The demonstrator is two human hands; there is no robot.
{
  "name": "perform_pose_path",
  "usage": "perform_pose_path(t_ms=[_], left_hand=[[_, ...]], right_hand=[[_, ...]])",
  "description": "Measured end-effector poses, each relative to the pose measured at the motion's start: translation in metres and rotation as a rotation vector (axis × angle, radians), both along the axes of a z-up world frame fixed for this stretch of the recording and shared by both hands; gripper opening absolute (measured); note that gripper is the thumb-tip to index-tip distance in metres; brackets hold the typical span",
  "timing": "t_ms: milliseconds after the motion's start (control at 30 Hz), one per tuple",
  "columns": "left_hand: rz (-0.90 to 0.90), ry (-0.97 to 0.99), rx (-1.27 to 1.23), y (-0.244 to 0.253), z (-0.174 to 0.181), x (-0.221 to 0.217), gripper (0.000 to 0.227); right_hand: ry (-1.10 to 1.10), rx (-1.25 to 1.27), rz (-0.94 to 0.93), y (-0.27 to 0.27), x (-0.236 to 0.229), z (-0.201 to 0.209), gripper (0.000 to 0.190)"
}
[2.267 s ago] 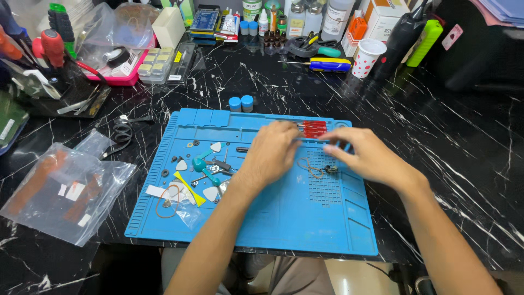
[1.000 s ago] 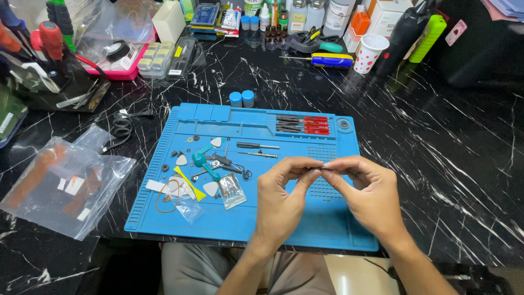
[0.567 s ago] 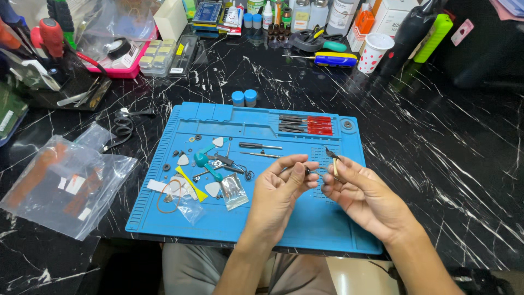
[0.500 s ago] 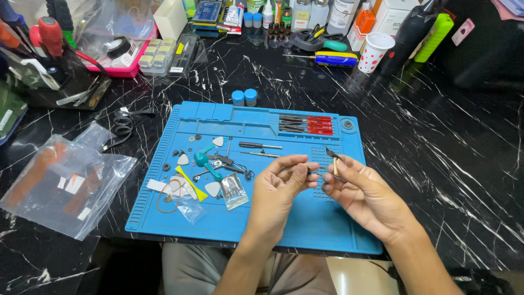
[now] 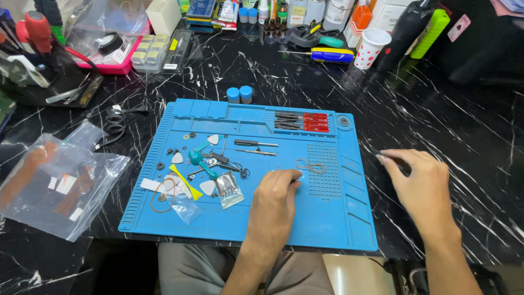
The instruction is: The person organizes small tools and parts on a blue work mat. They pick up screwdrivers, bits, and small components, then place them into designated slots and compartments on the mat. The person also handles a red plastic case and arranges items within it.
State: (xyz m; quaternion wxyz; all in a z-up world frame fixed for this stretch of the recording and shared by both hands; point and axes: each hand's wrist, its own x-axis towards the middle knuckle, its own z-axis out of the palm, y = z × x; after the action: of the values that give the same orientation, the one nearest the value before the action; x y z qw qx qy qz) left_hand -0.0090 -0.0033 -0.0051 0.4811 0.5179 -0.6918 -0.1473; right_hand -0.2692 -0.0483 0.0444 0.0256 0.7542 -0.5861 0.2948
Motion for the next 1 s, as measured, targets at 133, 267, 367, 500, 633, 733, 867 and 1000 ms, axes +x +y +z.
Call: perform_pose_path(t_ms=[133,267,367,500,633,733,867,1000], left_hand=[[-0.044,-0.082,-0.013,-0.004,0.001,-0.014,0.012],[-0.095,-0.091,-0.040,-0.007,-0.002,-0.020,0.016],[-0.055,-0.137,-0.069,-0.009,0.000,-0.018,0.018],[0.096,-0.382,-0.001,-0.004,0.014,-0.008,0.034],[0.149,-0.412,-0.007,0.003,0.034,-0.004,0.033],[0.159,-0.440,0.008,0.005,0.039,0.001,0.031],[0.052,-0.312,0.107,0.007,0.039,0.005,0.022],[-0.006,-0.285,0.133,0.001,0.026,0.009,0.028]], right_hand=[[0.001,0.136,-0.166,-0.001,-0.017,0.003,0.024],[0.020,0.023,-0.223,0.011,-0.023,0.000,0.026],[0.042,-0.067,-0.107,0.019,0.002,0.009,0.024],[0.049,0.018,0.036,0.006,0.038,-0.004,0.017],[0.056,0.114,0.209,-0.005,0.069,0.006,0.018],[0.111,0.187,0.266,-0.009,0.088,0.015,0.016],[0.314,0.234,0.262,-0.021,0.095,0.004,0.010],[0.328,0.245,0.240,-0.026,0.096,0.002,0.007]])
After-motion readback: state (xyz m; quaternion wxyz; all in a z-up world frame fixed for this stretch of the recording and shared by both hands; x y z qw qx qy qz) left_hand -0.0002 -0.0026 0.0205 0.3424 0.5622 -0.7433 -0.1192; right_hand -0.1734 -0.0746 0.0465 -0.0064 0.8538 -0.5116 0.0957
